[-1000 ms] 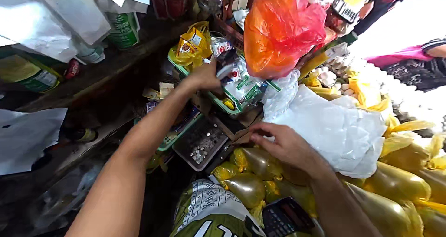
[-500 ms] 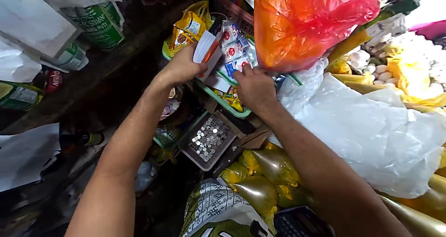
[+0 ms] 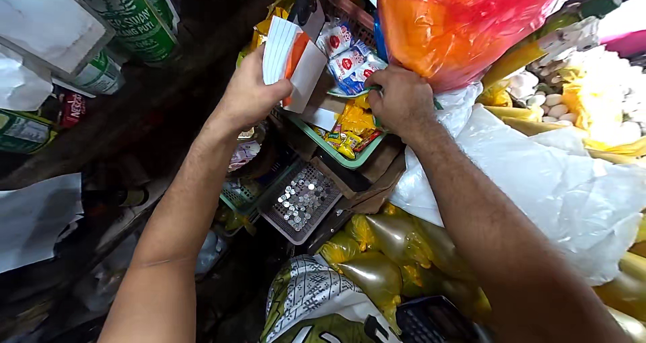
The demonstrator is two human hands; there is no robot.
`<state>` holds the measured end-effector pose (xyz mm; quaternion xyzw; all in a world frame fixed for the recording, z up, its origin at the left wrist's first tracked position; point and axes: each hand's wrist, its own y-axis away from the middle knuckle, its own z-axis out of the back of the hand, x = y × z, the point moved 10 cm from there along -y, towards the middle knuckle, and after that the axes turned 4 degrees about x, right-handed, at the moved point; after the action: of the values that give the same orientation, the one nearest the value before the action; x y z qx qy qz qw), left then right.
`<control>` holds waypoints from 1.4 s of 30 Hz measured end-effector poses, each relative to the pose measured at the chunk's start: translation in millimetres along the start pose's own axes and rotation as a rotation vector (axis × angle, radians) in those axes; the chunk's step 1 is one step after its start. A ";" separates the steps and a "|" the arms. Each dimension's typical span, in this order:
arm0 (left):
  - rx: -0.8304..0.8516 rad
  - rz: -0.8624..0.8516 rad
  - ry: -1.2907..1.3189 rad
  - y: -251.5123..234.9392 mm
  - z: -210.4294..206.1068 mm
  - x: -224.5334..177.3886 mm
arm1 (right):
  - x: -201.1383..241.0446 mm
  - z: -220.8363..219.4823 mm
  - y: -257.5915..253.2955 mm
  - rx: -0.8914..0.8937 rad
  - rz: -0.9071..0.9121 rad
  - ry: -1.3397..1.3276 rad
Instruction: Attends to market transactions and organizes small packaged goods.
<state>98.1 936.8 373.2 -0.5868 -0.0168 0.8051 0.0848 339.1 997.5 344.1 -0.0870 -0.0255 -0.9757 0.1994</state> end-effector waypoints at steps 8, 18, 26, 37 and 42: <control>-0.075 -0.219 0.025 79.9 19.6 -33.8 | 49.6 -6.4 63.0 0.066 0.494 0.073; 0.164 -0.115 -0.360 199.1 -22.3 9.2 | 52.2 -43.2 64.0 0.103 0.579 0.404; 0.451 0.129 -0.678 232.1 -151.2 180.7 | 38.4 -1.0 73.4 -0.040 0.369 0.226; 0.613 0.364 -0.890 246.1 -243.4 302.6 | 43.9 81.5 116.3 -0.436 0.246 0.293; 0.679 0.396 -0.814 246.4 -236.1 301.9 | 23.9 132.8 142.4 -0.572 0.048 0.158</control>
<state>203.4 724.1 -15.8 -0.1608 0.3222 0.9272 0.1030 394.6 868.6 481.2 -0.0641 0.2683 -0.9420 0.1912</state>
